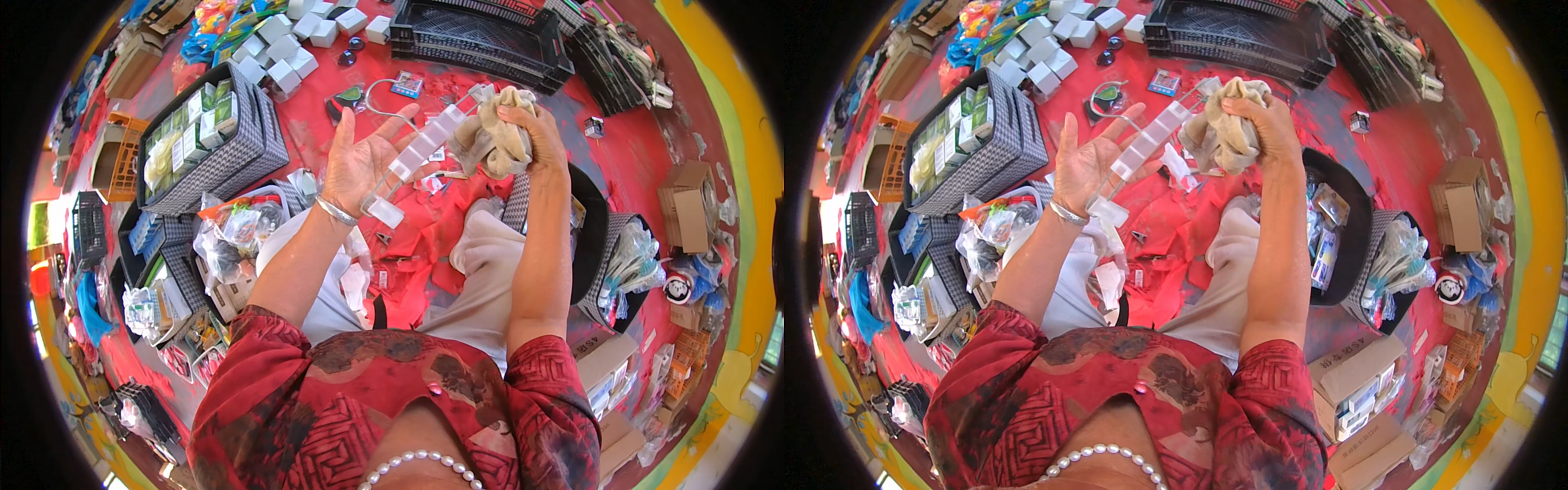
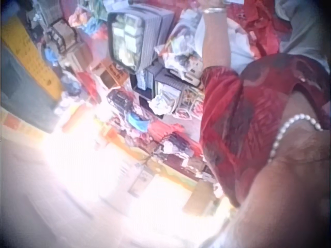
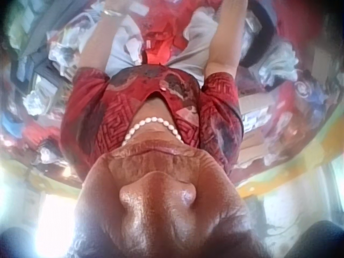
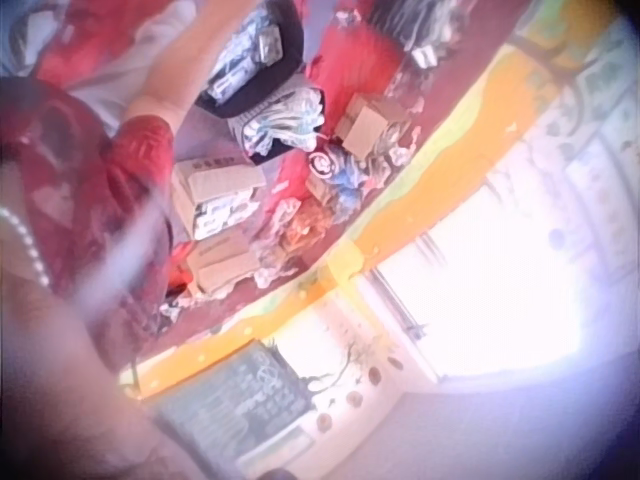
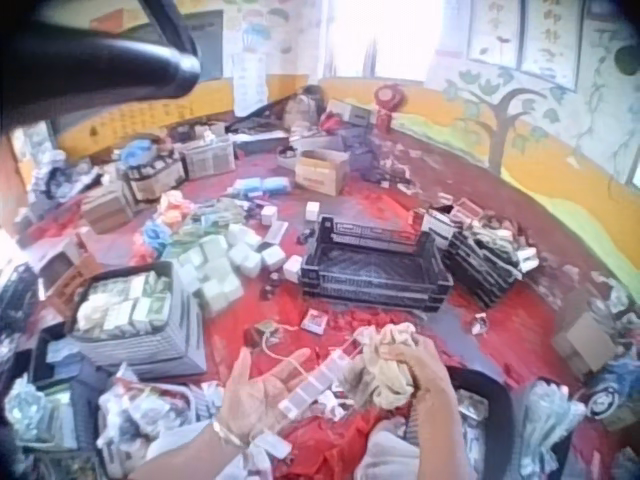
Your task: The person sits on the floor and wipes multiple small packaged items with a cloth. They handle items one at a time, rubbing the cloth over the surfaces of each package before placing them aside.
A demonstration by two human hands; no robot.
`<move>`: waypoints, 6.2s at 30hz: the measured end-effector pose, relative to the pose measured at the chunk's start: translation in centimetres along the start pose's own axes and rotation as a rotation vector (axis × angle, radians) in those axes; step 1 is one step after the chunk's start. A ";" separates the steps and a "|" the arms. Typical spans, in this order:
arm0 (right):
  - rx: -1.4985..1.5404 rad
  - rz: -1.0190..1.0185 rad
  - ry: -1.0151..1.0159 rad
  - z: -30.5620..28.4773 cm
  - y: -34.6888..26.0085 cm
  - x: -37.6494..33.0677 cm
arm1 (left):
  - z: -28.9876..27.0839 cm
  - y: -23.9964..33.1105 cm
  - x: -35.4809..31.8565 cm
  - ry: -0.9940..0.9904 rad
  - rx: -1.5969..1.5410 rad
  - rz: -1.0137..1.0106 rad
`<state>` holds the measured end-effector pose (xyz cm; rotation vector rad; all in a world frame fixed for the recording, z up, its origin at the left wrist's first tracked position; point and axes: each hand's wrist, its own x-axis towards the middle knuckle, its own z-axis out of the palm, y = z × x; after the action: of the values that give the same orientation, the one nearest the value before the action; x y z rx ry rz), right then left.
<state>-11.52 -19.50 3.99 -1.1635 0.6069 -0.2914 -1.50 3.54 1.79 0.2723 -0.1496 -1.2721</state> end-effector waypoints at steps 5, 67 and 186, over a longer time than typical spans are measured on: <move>0.078 -0.128 0.038 0.9 0.9 0.4 | -0.3 -0.9 0.2 0.088 0.250 -0.046; -0.980 -0.436 -0.184 7.7 3.6 -4.4 | -3.8 0.4 2.7 0.494 0.054 0.038; -0.135 -0.301 0.198 -1.0 -1.2 0.1 | -0.2 0.9 0.0 0.246 0.901 0.262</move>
<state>-11.96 -20.79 4.84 -1.3678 0.6304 -0.6354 -0.61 3.80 1.84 1.1373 -0.5284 -0.8337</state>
